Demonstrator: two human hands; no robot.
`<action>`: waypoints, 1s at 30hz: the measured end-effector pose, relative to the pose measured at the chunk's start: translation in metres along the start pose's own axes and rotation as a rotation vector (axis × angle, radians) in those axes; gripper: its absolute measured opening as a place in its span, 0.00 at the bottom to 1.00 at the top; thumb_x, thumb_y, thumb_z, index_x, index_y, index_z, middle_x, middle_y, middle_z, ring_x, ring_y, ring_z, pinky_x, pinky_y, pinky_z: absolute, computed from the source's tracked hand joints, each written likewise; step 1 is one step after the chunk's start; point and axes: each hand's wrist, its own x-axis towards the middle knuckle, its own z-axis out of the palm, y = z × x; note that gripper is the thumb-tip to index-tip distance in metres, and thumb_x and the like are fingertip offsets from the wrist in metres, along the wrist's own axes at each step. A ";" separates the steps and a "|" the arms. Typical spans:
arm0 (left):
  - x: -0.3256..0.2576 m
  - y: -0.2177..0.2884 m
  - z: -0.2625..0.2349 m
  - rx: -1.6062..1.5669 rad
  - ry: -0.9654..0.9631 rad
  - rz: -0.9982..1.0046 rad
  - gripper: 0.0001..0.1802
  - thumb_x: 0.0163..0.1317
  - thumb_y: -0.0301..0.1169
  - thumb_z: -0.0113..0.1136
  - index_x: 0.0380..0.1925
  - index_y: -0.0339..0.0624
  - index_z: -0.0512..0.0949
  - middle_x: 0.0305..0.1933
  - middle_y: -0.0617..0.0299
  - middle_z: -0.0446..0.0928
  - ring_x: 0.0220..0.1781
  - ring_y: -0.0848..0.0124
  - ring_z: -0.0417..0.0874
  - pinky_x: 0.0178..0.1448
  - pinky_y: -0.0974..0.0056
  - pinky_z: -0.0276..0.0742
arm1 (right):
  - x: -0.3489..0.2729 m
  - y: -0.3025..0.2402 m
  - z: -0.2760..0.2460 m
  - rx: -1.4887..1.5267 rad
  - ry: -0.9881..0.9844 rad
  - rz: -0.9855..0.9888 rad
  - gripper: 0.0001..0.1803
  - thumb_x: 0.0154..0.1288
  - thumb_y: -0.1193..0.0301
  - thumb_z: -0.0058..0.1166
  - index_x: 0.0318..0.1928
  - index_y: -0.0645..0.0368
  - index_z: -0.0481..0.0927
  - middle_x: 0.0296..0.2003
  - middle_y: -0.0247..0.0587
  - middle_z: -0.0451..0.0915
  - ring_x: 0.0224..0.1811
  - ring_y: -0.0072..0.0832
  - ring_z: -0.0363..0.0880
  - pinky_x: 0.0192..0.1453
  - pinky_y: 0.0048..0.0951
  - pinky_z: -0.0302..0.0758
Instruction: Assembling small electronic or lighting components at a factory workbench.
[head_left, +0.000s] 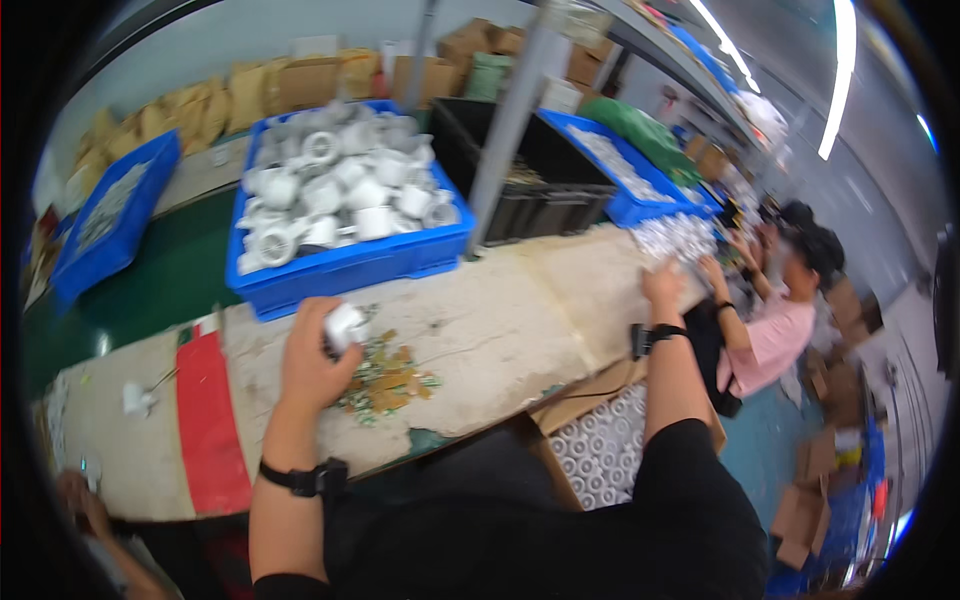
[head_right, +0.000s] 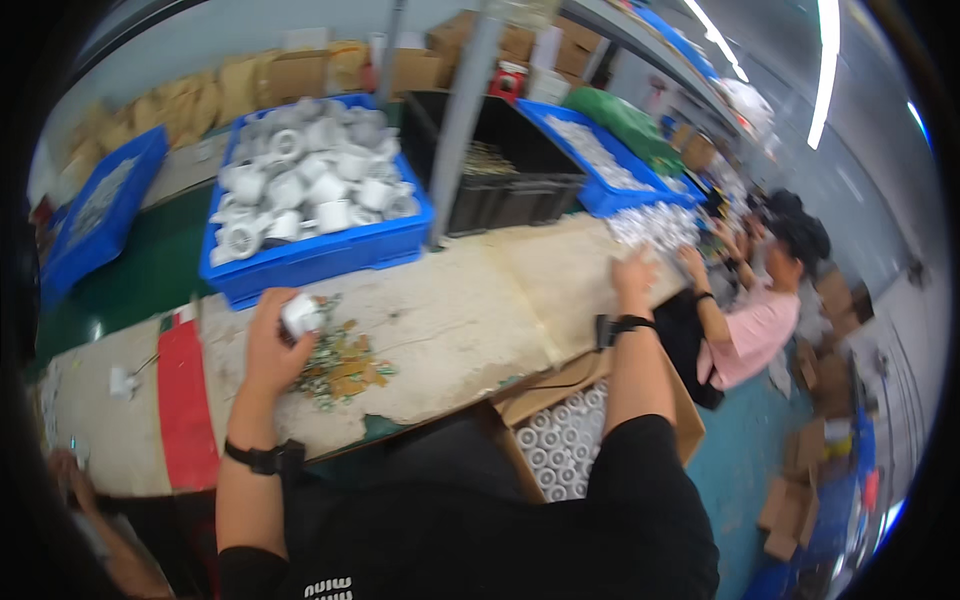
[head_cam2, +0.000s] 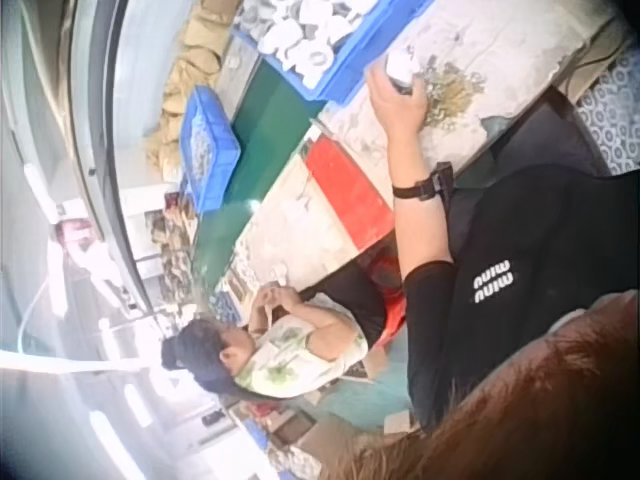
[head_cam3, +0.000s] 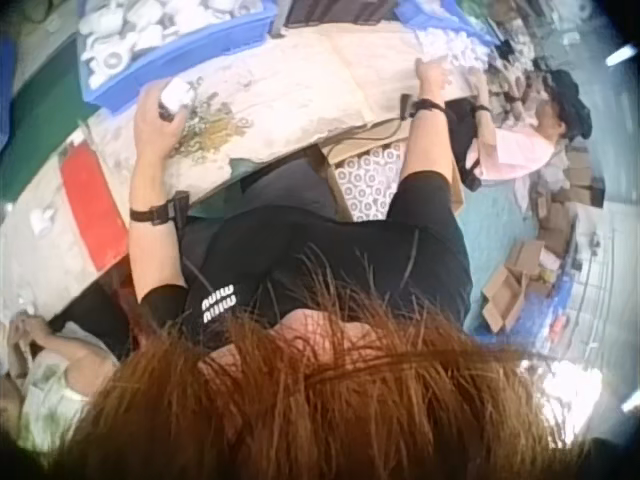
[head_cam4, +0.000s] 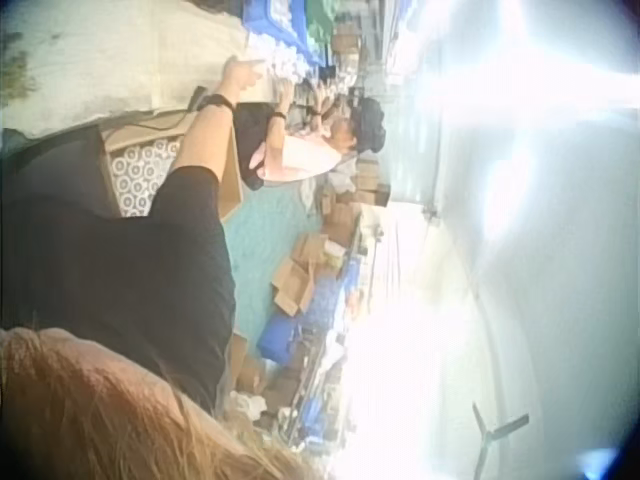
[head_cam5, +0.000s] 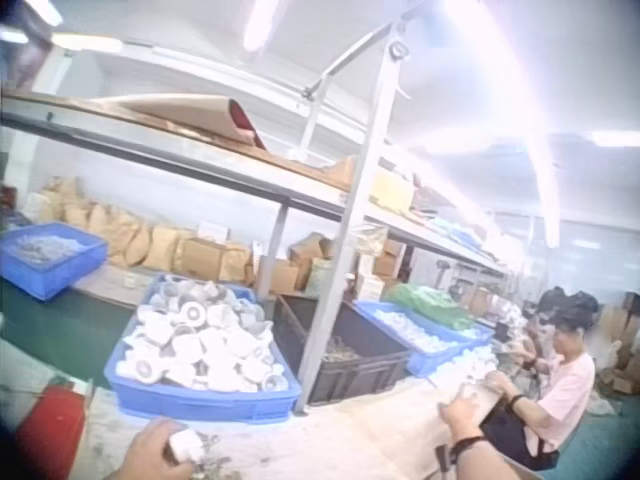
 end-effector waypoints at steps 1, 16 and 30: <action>0.000 -0.003 0.000 0.024 -0.028 0.002 0.28 0.53 0.25 0.69 0.56 0.39 0.76 0.51 0.50 0.78 0.49 0.52 0.84 0.50 0.57 0.82 | 0.014 0.024 0.018 -0.006 0.010 -0.140 0.61 0.63 0.44 0.67 0.85 0.56 0.45 0.72 0.70 0.70 0.80 0.64 0.58 0.77 0.58 0.67; -0.005 -0.014 0.001 -0.881 -0.226 -0.327 0.26 0.74 0.25 0.59 0.70 0.47 0.69 0.57 0.65 0.77 0.52 0.77 0.80 0.39 0.71 0.77 | -0.330 -0.242 -0.136 1.351 -0.669 -1.432 0.29 0.57 0.80 0.71 0.62 0.57 0.83 0.60 0.44 0.80 0.63 0.34 0.79 0.63 0.34 0.78; -0.011 0.002 0.005 -0.488 -0.161 -0.191 0.31 0.74 0.32 0.66 0.73 0.41 0.68 0.64 0.59 0.75 0.67 0.68 0.77 0.66 0.62 0.79 | -0.364 -0.253 -0.091 1.432 -0.687 -1.372 0.34 0.54 0.76 0.77 0.65 0.56 0.85 0.62 0.44 0.81 0.57 0.34 0.81 0.57 0.33 0.79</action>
